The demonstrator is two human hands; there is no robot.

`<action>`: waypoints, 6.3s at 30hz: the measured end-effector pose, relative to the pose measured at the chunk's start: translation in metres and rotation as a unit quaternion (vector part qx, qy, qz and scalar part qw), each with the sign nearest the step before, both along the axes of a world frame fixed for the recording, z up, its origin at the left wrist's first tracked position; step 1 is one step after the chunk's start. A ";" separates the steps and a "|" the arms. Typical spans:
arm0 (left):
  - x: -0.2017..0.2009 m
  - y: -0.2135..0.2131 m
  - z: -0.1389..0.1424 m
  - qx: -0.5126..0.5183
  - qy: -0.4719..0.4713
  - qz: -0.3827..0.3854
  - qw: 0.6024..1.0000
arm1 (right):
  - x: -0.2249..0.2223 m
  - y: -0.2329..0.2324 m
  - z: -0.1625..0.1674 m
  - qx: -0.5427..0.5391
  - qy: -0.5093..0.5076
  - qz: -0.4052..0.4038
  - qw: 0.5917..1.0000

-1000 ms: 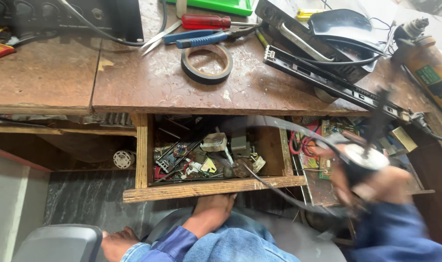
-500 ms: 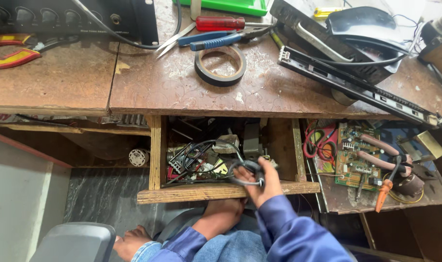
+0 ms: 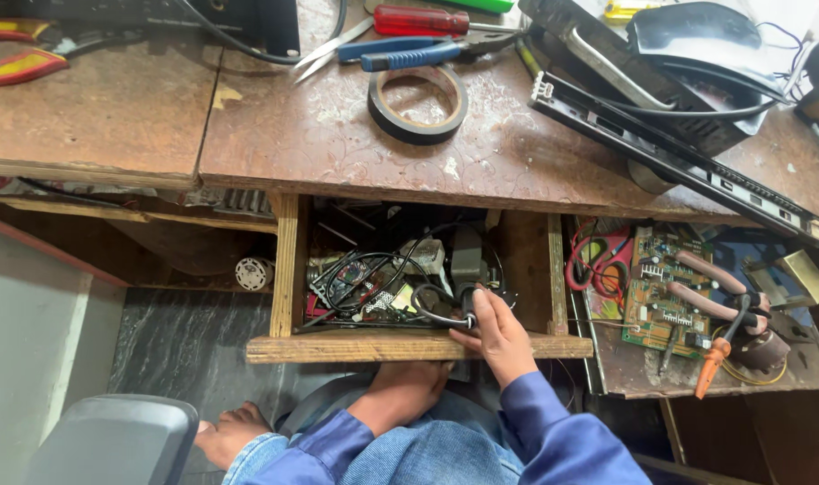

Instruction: The person retrieves a white electrical plug from a drawer, then uses a red-handled screwdriver and a yellow-handled screwdriver to loosen and tighten screws on the plug. They open the plug casing, inspect the internal wiring, and manipulate the wires with their hands.

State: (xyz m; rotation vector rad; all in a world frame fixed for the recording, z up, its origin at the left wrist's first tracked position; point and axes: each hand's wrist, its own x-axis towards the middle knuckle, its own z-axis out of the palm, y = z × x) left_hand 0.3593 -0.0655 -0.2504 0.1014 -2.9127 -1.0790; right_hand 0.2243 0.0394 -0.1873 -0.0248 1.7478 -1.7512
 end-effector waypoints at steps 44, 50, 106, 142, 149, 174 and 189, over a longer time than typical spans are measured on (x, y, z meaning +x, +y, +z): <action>-0.020 -0.011 0.027 0.036 0.019 0.027 0.999 | 0.013 0.005 0.009 0.484 0.486 0.037 0.727; -0.021 -0.015 0.040 0.020 0.034 -0.012 0.999 | 0.006 0.004 0.020 0.496 0.485 0.059 0.718; -0.239 0.003 0.030 -0.362 0.159 -0.393 0.830 | -0.017 0.002 0.037 0.409 0.542 0.023 0.734; -0.208 -0.036 0.078 0.121 -0.039 -0.279 0.952 | -0.016 0.004 0.041 0.403 0.536 0.024 0.741; -0.210 -0.044 0.114 0.302 0.147 -0.158 0.929 | -0.015 0.005 0.044 0.433 0.513 0.041 0.740; -0.238 -0.059 0.218 0.383 0.260 -0.009 0.887 | -0.011 0.007 0.045 0.431 0.498 0.042 0.751; -0.239 -0.062 0.220 0.211 0.327 -0.090 0.917 | -0.012 0.008 0.045 0.430 0.498 0.040 0.752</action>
